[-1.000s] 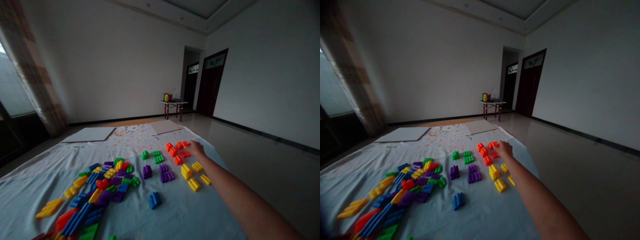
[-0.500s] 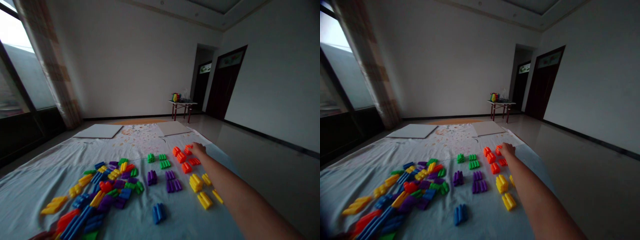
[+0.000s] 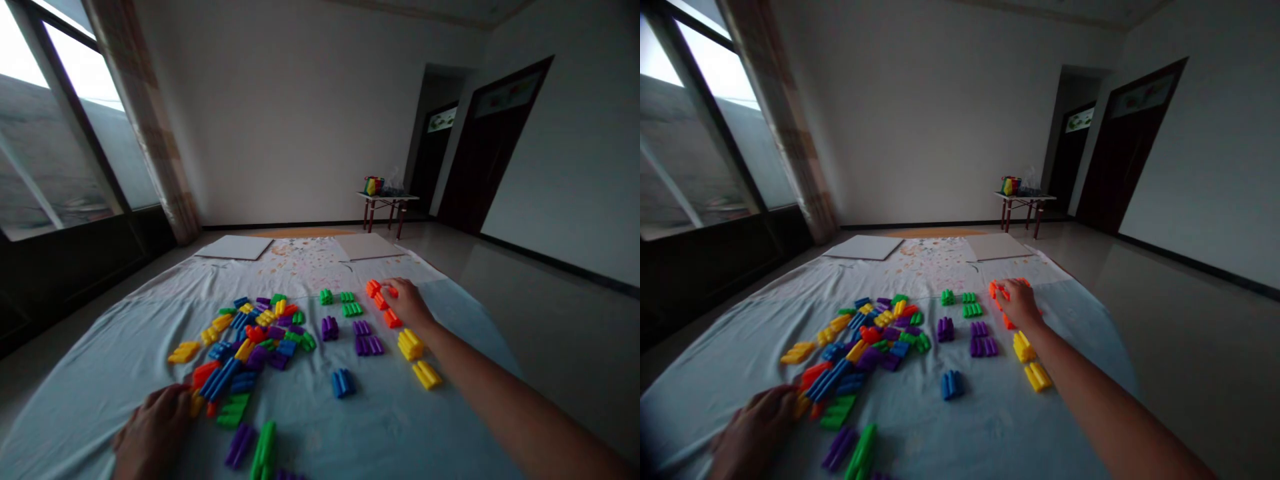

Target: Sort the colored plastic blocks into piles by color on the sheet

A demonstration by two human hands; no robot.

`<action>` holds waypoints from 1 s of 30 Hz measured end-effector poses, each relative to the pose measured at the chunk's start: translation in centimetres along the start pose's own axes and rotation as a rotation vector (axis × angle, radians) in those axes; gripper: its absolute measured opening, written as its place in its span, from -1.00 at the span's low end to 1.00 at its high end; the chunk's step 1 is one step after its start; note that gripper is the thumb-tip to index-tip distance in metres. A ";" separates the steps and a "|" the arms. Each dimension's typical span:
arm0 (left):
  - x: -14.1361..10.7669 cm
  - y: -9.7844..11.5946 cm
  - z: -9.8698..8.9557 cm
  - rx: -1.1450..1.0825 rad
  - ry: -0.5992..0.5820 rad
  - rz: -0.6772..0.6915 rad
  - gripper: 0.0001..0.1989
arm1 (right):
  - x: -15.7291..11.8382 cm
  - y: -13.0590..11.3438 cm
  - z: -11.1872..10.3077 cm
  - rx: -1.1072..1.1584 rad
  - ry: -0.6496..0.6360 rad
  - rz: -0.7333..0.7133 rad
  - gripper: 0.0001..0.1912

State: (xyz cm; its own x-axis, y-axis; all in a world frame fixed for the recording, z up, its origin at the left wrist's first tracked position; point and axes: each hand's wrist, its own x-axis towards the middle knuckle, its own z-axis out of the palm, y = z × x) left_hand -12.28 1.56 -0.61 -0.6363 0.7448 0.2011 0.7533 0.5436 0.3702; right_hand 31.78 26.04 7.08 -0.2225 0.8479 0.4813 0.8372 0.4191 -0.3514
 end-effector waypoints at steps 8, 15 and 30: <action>-1.3 2.2 -1.5 0.024 -0.126 -0.062 -0.49 | -8.5 -12.3 3.7 0.401 -0.168 -0.370 -0.83; -1.7 1.8 -1.3 -0.028 -0.103 -0.018 -0.50 | -6.2 -19.3 8.2 0.289 -0.362 -0.305 -0.68; -1.7 1.6 -1.5 -0.076 -0.073 -0.004 -0.53 | -11.7 -22.2 8.7 0.389 -0.543 -0.187 -0.33</action>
State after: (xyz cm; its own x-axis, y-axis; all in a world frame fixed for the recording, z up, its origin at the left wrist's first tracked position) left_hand -10.24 0.63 0.97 -0.6231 0.7706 0.1341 0.7346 0.5176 0.4387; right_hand 11.48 9.65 2.27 -0.6488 0.7503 0.1272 0.5433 0.5737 -0.6130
